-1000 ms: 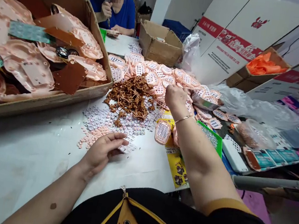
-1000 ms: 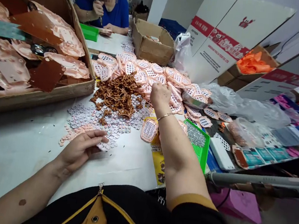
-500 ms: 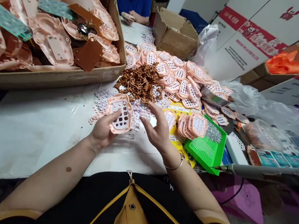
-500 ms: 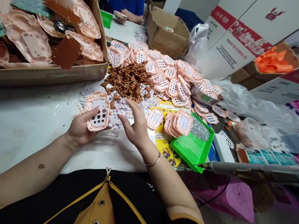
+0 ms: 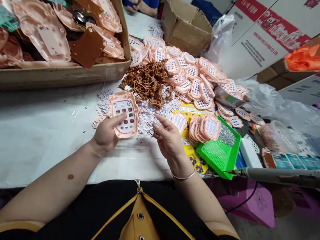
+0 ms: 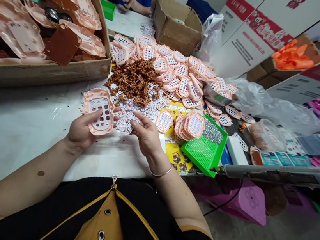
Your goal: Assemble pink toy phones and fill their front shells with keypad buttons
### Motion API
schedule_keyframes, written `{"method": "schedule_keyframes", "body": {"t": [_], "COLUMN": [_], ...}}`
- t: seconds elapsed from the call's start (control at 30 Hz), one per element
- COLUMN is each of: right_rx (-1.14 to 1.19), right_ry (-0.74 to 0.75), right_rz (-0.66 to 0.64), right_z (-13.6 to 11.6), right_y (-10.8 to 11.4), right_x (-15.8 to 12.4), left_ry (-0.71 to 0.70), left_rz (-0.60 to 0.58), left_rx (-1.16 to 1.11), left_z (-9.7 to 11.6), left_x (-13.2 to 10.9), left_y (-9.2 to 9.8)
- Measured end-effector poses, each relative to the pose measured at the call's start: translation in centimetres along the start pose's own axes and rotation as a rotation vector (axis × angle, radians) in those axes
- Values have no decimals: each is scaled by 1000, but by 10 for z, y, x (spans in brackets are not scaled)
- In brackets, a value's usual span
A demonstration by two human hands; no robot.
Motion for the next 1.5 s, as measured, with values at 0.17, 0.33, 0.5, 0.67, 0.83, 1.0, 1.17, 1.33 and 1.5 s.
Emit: {"method": "schedule_keyframes", "body": {"t": [0.17,0.33,0.5,0.67,0.83,1.0,1.17,1.33,1.5], "right_rx": [-80,-717,-1016,-1048,-1045,-939,-1062,-1165,-1310], "right_ry": [260,934,1226,1189,1169,1067,883,759,916], "right_rz": [2,-18,-44,-49,-61,-283,-420,-315,-76], "right_z": [-18,-58,-61,-54,-55,-60,-56,-50,-51], "right_y": [4,-12,-26,-25,-25,-38,-55,-60,-59], "right_x": [-4,-39,-60,-56,-57,-49,-23,-6,-17], "left_ry": [46,102,99,95,68,62,191,227,224], "left_rz": [-88,-138,-137,-137,-162,-190,-178,-300,-271], "left_rx": [-3,11,16,13,-23,-24,32,24,-32], "left_z": [5,2,-2,-4,-5,-5,-17,-25,-23], "left_x": [3,-1,-1,-1,0,3,-1,-4,-4], "left_y": [-3,-7,-8,-6,-6,-8,-9,-16,-16]}}
Point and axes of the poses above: each hand's wrist, its own x-axis towards the middle knuckle, its own y-axis out of the back of the hand, z = x × y, the point moved 7 cm from there along x, towards the middle knuckle
